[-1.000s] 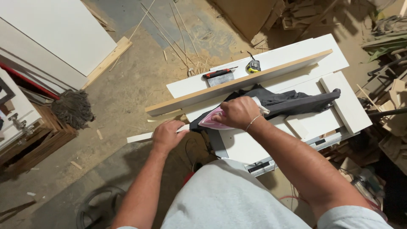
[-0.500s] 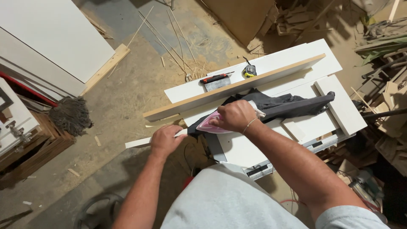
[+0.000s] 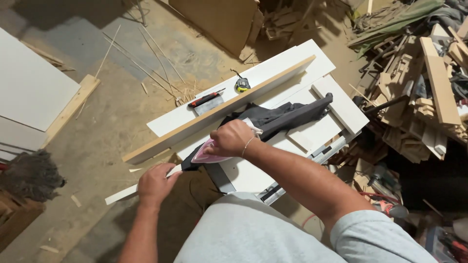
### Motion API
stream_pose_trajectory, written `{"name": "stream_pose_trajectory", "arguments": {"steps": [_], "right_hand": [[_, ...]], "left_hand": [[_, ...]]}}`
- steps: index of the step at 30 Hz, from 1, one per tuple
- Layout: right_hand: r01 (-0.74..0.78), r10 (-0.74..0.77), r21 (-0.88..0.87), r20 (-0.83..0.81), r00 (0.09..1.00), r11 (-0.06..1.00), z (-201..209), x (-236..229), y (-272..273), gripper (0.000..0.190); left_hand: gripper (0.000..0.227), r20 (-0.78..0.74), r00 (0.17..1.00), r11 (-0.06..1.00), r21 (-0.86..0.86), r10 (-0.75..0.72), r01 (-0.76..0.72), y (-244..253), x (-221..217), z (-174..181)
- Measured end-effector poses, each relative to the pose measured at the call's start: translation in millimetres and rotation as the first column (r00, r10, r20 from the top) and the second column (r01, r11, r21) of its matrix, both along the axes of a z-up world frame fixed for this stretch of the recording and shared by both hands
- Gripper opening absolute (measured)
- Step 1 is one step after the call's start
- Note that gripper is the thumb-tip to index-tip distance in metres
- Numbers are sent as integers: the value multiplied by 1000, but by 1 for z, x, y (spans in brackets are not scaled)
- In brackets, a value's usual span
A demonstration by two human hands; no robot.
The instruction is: Ironing a black fabric item on a workbench in a workshop
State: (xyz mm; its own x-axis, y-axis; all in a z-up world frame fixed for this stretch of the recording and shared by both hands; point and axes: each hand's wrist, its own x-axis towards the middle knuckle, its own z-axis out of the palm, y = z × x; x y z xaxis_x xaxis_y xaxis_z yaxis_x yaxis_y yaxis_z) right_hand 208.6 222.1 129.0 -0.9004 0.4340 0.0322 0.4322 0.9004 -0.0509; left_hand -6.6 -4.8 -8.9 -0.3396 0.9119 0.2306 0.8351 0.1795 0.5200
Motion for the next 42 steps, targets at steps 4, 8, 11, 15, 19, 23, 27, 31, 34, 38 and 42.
{"name": "stream_pose_trajectory", "arguments": {"steps": [4, 8, 11, 15, 19, 23, 27, 31, 34, 38, 42], "right_hand": [[1, -1, 7, -13, 1000, 1000, -2, 0, 2, 56], [-7, 6, -30, -38, 999, 1000, 1, 1, 3, 53], [-8, 7, -20, -37, 999, 1000, -1, 1, 3, 56], [-8, 7, -21, -44, 999, 1000, -2, 0, 3, 56], [1, -1, -40, 1, 1000, 999, 5, 0, 2, 53], [5, -4, -41, 29, 1000, 999, 7, -1, 2, 53], [11, -8, -52, 48, 999, 999, 14, -1, -2, 52], [9, -7, -35, 61, 998, 999, 14, 0, -3, 54], [9, -7, -47, 61, 998, 999, 15, -1, -2, 55], [10, -7, -56, 70, 998, 998, 11, -1, -1, 56], [-1, 5, -52, 68, 998, 999, 12, -1, 0, 56]], "left_hand": [[28, 3, 1000, 1000, -15, 2, -2, 0, 0, 0], [27, 21, 1000, 1000, 0, 4, -4, 1, 2, 7], [27, 28, 1000, 1000, -5, 4, -4, 1, 2, 6], [27, 30, 1000, 1000, 0, -6, 6, 1, 2, 5], [26, 41, 999, 1000, 8, -7, 7, 2, 2, 7], [27, 31, 1000, 1000, -5, -3, 3, 1, 2, 6], [29, 9, 1000, 1000, -11, 7, -7, 0, 2, 1], [26, 44, 999, 1000, 7, -23, 23, 1, 2, 9], [27, 48, 999, 1000, -4, -16, 16, 1, 3, 11], [27, 40, 999, 1000, 2, -26, 26, 1, 2, 9], [29, 21, 1000, 1000, 2, -11, 11, 0, 1, 1]]}}
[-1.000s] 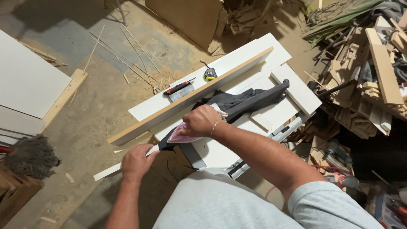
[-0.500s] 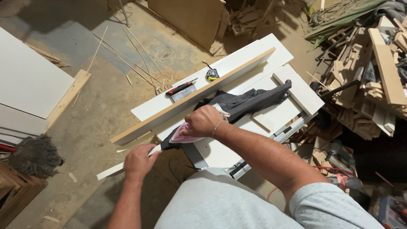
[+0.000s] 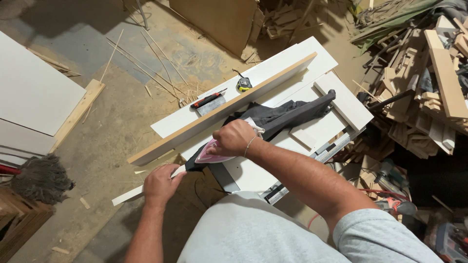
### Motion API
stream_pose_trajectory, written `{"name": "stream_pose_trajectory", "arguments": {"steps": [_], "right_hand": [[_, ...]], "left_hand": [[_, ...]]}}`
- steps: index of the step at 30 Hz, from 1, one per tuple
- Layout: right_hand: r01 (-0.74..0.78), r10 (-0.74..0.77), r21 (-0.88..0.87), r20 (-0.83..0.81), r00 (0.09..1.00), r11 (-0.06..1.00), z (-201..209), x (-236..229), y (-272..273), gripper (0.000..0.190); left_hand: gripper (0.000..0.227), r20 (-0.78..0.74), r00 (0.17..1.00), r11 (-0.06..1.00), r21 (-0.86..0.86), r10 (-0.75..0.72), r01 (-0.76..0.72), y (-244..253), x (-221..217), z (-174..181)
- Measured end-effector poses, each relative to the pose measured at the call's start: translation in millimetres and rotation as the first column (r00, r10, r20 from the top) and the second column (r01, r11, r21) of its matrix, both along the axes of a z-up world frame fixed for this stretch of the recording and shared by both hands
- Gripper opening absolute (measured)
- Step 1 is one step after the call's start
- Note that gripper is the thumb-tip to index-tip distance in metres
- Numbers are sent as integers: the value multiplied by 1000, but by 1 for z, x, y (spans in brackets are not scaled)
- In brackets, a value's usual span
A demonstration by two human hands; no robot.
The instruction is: Ironing a black fabric item on a workbench in a workshop
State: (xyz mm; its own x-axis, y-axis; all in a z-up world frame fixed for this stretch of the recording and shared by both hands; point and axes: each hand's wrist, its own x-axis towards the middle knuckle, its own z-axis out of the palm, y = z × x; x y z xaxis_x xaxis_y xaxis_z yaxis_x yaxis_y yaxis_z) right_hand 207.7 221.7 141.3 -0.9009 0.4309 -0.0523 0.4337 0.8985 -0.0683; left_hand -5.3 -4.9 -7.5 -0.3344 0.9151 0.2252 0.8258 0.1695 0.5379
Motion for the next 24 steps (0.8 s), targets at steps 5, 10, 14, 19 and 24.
{"name": "stream_pose_trajectory", "arguments": {"steps": [5, 10, 14, 19, 24], "right_hand": [[3, -3, 4, 10, 1000, 1000, 3, 0, -2, 57], [-1, 1, 17, 25, 1000, 1000, 2, 2, -1, 56], [2, -2, -13, 23, 1000, 1000, 1, 4, 1, 52], [12, -9, -57, 56, 998, 998, 23, 23, 19, 52], [82, -88, 49, 153, 984, 995, 13, 61, 63, 53]], "left_hand": [[28, 3, 1000, 1000, -5, 2, -2, 1, 0, -1], [28, -12, 1000, 1000, -15, 19, -20, 0, 0, -3], [27, -2, 1000, 1000, 0, -8, 8, 0, -1, -4], [27, 0, 1000, 1000, 11, 2, -2, 1, 0, 6], [31, -34, 999, 998, -60, 15, -17, 2, 0, 1]]}}
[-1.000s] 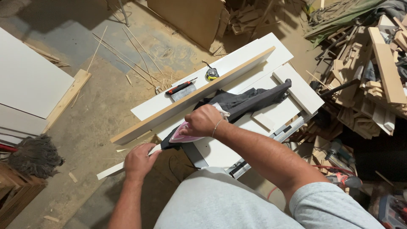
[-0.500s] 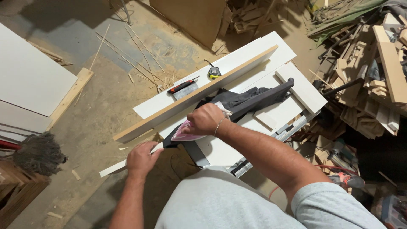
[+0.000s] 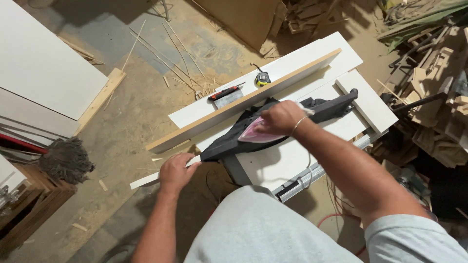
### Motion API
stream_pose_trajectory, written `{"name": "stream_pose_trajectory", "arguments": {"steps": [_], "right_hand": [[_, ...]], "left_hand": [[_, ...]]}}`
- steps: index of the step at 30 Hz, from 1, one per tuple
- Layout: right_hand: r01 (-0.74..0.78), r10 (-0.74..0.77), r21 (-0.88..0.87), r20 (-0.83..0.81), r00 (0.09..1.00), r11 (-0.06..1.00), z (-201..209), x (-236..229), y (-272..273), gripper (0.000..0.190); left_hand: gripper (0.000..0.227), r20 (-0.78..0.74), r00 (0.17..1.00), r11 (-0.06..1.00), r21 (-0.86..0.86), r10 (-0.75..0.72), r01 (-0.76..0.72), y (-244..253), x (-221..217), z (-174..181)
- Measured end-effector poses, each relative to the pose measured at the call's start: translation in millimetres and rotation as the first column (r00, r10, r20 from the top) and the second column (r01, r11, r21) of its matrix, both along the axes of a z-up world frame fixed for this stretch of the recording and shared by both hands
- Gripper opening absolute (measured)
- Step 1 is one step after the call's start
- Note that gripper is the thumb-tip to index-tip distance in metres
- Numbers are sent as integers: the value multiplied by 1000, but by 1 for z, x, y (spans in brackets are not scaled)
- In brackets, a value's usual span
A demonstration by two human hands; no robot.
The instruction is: Ironing a black fabric item on a workbench in a workshop
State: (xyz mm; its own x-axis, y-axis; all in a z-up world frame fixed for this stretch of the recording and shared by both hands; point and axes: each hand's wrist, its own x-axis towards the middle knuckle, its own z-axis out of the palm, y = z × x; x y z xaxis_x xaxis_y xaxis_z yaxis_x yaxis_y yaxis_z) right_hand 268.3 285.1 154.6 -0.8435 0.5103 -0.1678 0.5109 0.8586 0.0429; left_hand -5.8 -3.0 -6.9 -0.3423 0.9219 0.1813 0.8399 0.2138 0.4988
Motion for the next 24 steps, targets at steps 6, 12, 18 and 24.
{"name": "stream_pose_trajectory", "arguments": {"steps": [6, 12, 18, 24], "right_hand": [[0, 0, 21, 5, 1000, 1000, -2, 15, 15, 56], [-65, 69, 25, -199, 978, 998, -16, -9, -10, 56], [-148, 172, 91, -401, 900, 985, -53, -12, -6, 33], [-68, 296, 366, -613, 732, 928, -43, 1, -20, 28]], "left_hand": [[66, -164, 986, 981, 196, 18, 15, 12, 29, 43], [69, -18, 989, 947, 287, -145, 145, 78, 90, 71], [46, 60, 981, 924, 350, -185, 153, 153, 122, 47], [30, 57, 983, 951, 268, -173, 152, 159, 133, 66]]}}
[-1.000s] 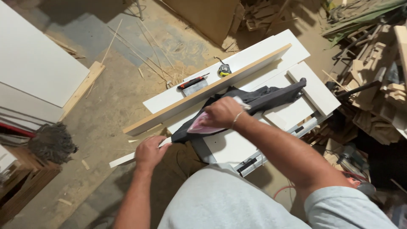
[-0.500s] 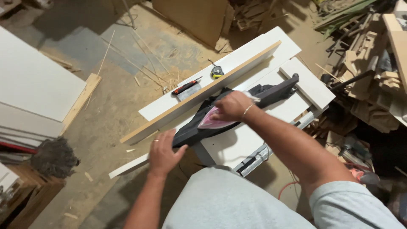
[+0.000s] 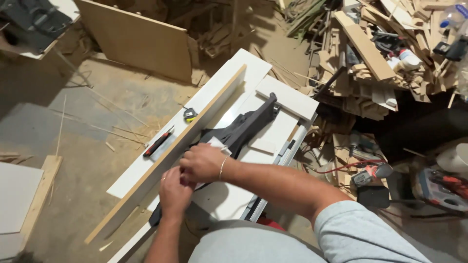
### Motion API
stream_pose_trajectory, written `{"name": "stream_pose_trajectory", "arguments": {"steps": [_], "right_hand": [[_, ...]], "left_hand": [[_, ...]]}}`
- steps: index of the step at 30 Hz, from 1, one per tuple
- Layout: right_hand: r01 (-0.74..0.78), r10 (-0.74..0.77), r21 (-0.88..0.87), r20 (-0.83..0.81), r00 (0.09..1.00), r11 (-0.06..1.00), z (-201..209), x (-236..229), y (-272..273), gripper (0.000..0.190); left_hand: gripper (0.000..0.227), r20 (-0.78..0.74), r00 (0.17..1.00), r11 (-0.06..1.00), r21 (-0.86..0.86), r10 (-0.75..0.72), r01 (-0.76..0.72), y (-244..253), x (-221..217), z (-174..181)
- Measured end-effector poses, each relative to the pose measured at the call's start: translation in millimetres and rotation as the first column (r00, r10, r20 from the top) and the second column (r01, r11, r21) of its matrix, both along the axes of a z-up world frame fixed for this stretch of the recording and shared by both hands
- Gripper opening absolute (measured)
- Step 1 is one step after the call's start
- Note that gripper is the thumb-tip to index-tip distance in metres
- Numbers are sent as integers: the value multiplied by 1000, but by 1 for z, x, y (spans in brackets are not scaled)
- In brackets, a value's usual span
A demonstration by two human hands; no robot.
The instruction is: Ironing a black fabric item on a workbench in a workshop
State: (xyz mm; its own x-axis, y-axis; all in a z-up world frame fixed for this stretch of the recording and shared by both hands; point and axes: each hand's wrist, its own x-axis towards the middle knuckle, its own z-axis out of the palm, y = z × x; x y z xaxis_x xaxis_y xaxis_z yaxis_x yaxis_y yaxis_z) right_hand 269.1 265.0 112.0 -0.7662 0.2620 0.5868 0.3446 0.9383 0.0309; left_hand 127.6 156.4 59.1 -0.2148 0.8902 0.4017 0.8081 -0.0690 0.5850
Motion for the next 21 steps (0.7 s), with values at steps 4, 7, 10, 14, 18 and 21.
{"name": "stream_pose_trajectory", "arguments": {"steps": [4, 7, 10, 14, 18, 21], "right_hand": [[-155, 157, -234, -12, 988, 960, 75, 32, -17, 16], [-311, 271, -212, -199, 942, 926, 118, 80, -6, 30], [-257, 143, -191, -467, 873, 947, 95, 150, 48, 43], [380, -657, -678, -203, 726, 630, 13, 271, 157, 20], [881, -870, -441, 350, 347, 174, -80, 396, 255, 54], [901, -711, -430, 616, 340, 58, -90, 436, 300, 68]], "left_hand": [[25, 97, 992, 995, -54, -81, 87, -3, 2, 10], [55, 25, 998, 997, -52, -56, 58, -1, 7, 16], [40, -16, 999, 977, -207, 47, -49, 2, 11, 21], [44, -93, 985, 864, -474, 144, -171, 6, 19, 40], [55, -135, 966, 793, -552, 220, -257, 7, 24, 38], [59, -132, 973, 776, -588, 188, -230, 3, 2, 3]]}}
